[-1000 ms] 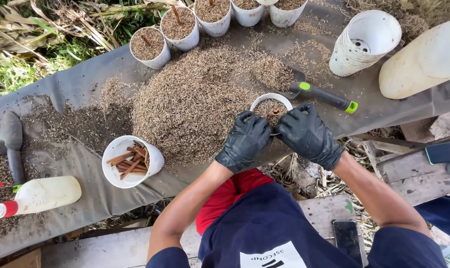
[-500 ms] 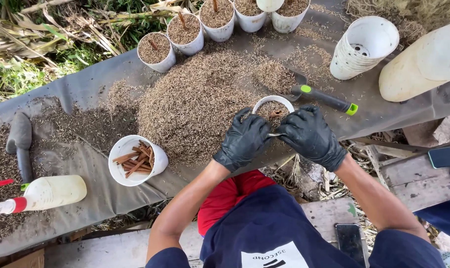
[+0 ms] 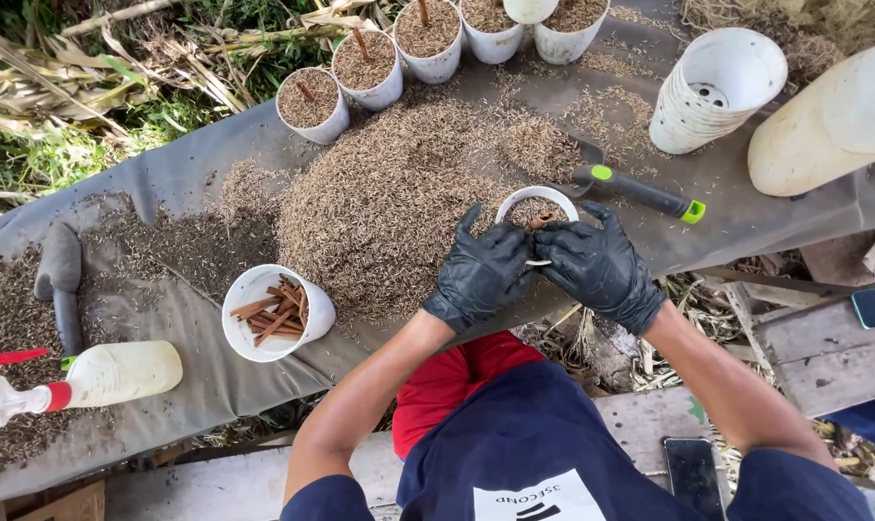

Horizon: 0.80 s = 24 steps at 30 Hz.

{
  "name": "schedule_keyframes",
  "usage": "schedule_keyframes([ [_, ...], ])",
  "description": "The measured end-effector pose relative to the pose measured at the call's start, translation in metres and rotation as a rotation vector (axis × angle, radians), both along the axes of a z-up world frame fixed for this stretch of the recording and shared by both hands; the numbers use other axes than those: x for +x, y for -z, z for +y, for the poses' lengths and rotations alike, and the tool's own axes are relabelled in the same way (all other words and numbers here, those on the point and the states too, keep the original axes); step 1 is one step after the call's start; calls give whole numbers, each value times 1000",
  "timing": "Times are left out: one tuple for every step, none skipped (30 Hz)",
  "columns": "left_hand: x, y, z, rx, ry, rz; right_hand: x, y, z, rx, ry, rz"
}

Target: The person places cinnamon sticks into small white cups filled with soil. They use a small trowel to scoop soil from a large pile and cover the sticks, then pat the soil down with gloved hands. The filled cups are placed in a row on the table.

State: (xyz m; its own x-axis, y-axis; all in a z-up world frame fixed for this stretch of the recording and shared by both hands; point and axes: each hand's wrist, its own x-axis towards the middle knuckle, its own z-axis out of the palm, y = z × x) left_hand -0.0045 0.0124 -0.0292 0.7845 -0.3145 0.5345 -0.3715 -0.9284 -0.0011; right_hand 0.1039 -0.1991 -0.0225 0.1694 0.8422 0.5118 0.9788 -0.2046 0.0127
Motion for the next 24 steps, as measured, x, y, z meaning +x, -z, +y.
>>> schedule_keyframes([
  [0,-5,3,14,-14,30,-7,-23,-1,15,-9,17],
  [3,-11,8,29,-31,51,-10,-47,0,29,-21,25],
  [3,-17,6,31,-28,44,-4,-43,-4,31,-18,18],
  [0,-21,3,-8,-83,37,1,-37,-8,71,17,4],
  [-3,-25,1,-47,-137,30,6,-31,-12,112,52,-9],
  [-4,-26,-5,-48,-139,32,6,-43,-10,110,49,-7],
  [-4,-27,-11,-65,-201,109,6,-55,-7,65,59,-23],
  [-3,-28,-16,-80,-261,184,7,-68,-4,22,71,-41],
  [-1,-30,-15,-79,-261,184,8,-71,-2,23,71,-41],
  [-1,-32,-14,-66,-236,180,8,-74,0,-16,60,-29],
  [0,-33,-12,-53,-210,176,9,-76,2,-54,49,-16],
  [2,-35,-10,-48,-207,183,12,-69,3,-50,52,-9],
  [3,-36,-8,-27,-168,178,15,-61,4,-37,55,19],
  [4,-37,-6,-10,-132,174,18,-54,5,-27,54,48],
  [5,-40,-5,-7,-132,180,19,-49,6,-25,54,54],
  [5,-42,-5,35,-143,215,20,-45,6,-26,52,57],
  [4,-45,-5,79,-154,251,20,-41,6,-26,50,61],
  [5,-43,-4,77,-155,246,19,-49,6,-27,49,56],
  [5,-40,-3,85,-181,260,17,-58,7,-27,51,47],
  [4,-37,-2,95,-207,276,15,-67,7,-27,54,41],
  [1,-37,-4,94,-207,272,14,-67,5,-27,54,37],
  [-1,-37,-4,72,-222,260,14,-67,3,-36,51,34],
  [-3,-37,-4,50,-237,248,14,-67,2,-45,47,30],
  [-5,-35,-6,48,-235,258,13,-70,4,-48,49,40],
])
